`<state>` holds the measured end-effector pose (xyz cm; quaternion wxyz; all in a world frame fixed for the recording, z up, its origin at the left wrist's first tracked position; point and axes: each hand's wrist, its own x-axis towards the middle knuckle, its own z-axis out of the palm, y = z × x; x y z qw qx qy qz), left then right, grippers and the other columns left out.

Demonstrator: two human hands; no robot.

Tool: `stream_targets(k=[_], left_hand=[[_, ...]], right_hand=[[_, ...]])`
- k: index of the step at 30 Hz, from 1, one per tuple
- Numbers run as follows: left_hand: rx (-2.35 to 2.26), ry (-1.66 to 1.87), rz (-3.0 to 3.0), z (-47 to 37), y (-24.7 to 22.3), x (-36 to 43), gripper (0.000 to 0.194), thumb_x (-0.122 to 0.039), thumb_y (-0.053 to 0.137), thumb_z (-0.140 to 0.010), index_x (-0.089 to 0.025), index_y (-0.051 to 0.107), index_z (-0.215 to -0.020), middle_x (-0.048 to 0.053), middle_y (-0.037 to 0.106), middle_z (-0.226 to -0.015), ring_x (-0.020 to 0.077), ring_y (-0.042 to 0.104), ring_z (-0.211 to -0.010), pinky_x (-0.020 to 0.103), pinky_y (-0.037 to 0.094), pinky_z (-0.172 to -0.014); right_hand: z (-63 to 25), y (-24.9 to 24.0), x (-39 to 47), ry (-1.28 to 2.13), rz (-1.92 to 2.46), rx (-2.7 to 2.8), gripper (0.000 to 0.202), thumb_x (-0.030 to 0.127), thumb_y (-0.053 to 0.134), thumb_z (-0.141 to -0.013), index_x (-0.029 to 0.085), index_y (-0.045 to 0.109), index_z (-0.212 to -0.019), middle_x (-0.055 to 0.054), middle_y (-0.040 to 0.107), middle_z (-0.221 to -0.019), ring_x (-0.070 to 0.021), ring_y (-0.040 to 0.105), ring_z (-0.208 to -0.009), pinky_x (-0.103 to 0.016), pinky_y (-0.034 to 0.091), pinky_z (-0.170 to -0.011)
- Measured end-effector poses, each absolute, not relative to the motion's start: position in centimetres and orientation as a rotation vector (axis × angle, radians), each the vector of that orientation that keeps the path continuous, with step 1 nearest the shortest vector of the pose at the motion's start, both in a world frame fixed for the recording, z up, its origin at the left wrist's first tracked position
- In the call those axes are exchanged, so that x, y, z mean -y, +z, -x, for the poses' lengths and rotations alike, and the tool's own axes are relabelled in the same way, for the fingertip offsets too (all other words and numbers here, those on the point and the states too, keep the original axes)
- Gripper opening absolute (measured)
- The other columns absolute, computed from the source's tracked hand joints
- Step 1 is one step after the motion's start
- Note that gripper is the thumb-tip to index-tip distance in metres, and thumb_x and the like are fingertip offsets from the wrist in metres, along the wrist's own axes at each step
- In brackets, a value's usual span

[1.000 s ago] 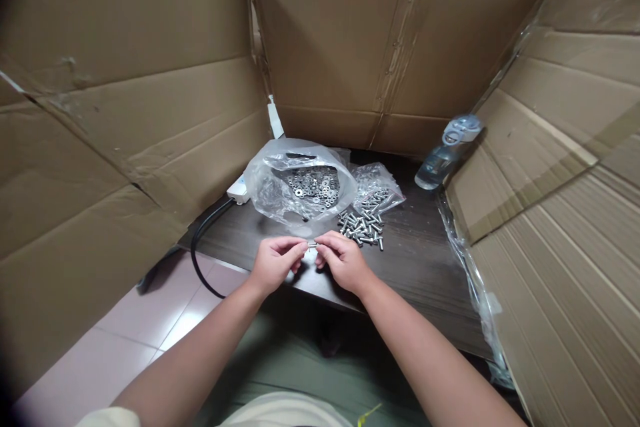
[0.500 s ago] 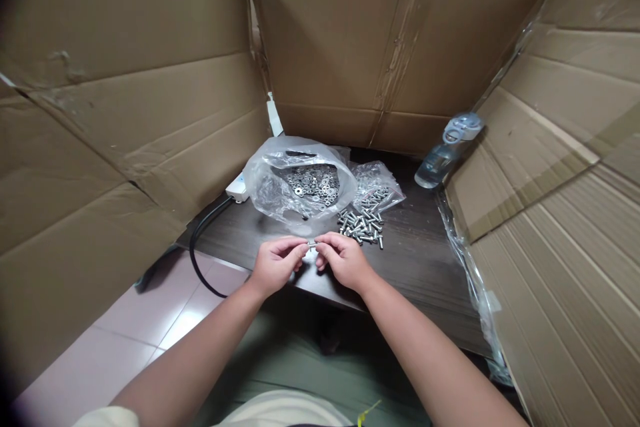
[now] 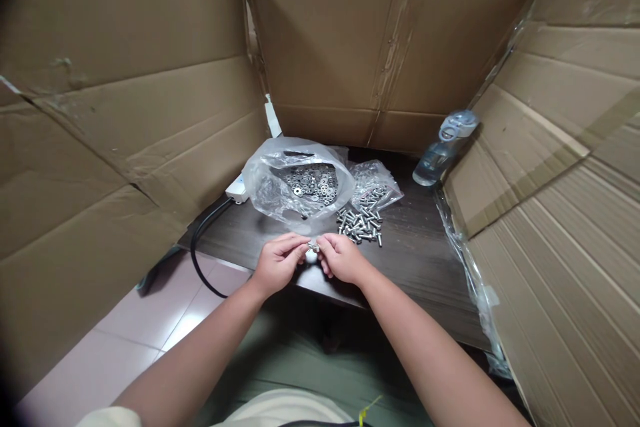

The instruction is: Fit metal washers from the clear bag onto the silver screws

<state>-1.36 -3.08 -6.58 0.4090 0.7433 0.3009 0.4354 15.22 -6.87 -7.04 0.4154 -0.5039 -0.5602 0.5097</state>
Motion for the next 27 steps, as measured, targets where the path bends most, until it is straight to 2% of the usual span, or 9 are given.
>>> stream_targets(k=[4,8,11,16,20,27], left_hand=[[-0.820,1.123,-1.766,1.0,-7.1,3.2,0.017,-0.025,0.058,-0.081,-0.014,0.070,-0.085,0.004,0.061,-0.069,0.0093,0.055,-0.050,0.021,0.047,-0.050],[-0.879,1.161,-1.715,0.5,-7.6,3.5,0.017,-0.028,0.059,-0.079,-0.016,0.071,-0.084,0.005,0.064,-0.074,0.0096,0.057,-0.052,0.021,0.049,-0.051],[-0.909,1.121,-1.598,0.2,-7.4,3.4,0.019,-0.030,0.062,-0.077,-0.015,0.071,-0.082,0.005,0.066,-0.072,0.0107,0.058,-0.052,0.021,0.048,-0.048],[-0.936,1.029,-1.314,0.2,-6.4,3.1,0.026,-0.032,0.069,-0.069,-0.011,0.070,-0.085,0.003,0.063,-0.056,0.0115,0.056,-0.047,0.022,0.046,-0.045],[-0.918,1.032,-1.259,0.4,-6.0,3.1,0.028,-0.031,0.070,-0.068,-0.009,0.070,-0.085,0.003,0.064,-0.057,0.0112,0.056,-0.049,0.022,0.047,-0.047],[-0.904,1.075,-1.350,0.5,-6.1,3.2,0.023,-0.030,0.068,-0.070,-0.011,0.071,-0.082,0.004,0.065,-0.064,0.0107,0.056,-0.049,0.022,0.047,-0.046]], right_hand=[[-15.1,-6.6,6.7,1.406,1.221,1.272,0.040,0.051,0.044,-0.087,0.016,0.049,-0.067,0.003,0.051,-0.041,-0.0089,0.046,-0.032,-0.018,0.036,-0.035],[-15.2,-6.6,6.6,1.441,1.128,1.100,0.034,0.046,0.057,-0.081,0.014,0.055,-0.072,0.003,0.055,-0.047,-0.0090,0.050,-0.036,-0.019,0.043,-0.037],[-15.4,-6.7,6.6,1.456,1.059,1.000,0.029,0.041,0.064,-0.077,0.012,0.061,-0.081,0.001,0.059,-0.055,-0.0091,0.056,-0.045,-0.020,0.049,-0.044],[-16.2,-6.8,6.5,1.550,0.954,0.805,0.023,0.029,0.074,-0.070,0.012,0.066,-0.083,-0.002,0.064,-0.065,-0.0106,0.063,-0.059,-0.022,0.055,-0.058],[-16.7,-6.8,6.5,1.622,0.900,0.709,0.021,0.020,0.078,-0.064,0.013,0.067,-0.080,-0.002,0.067,-0.070,-0.0129,0.066,-0.070,-0.024,0.056,-0.069],[-16.7,-7.1,6.5,1.627,0.895,0.698,0.026,0.016,0.079,-0.061,0.014,0.069,-0.084,-0.004,0.069,-0.074,-0.0134,0.066,-0.071,-0.030,0.053,-0.079]])
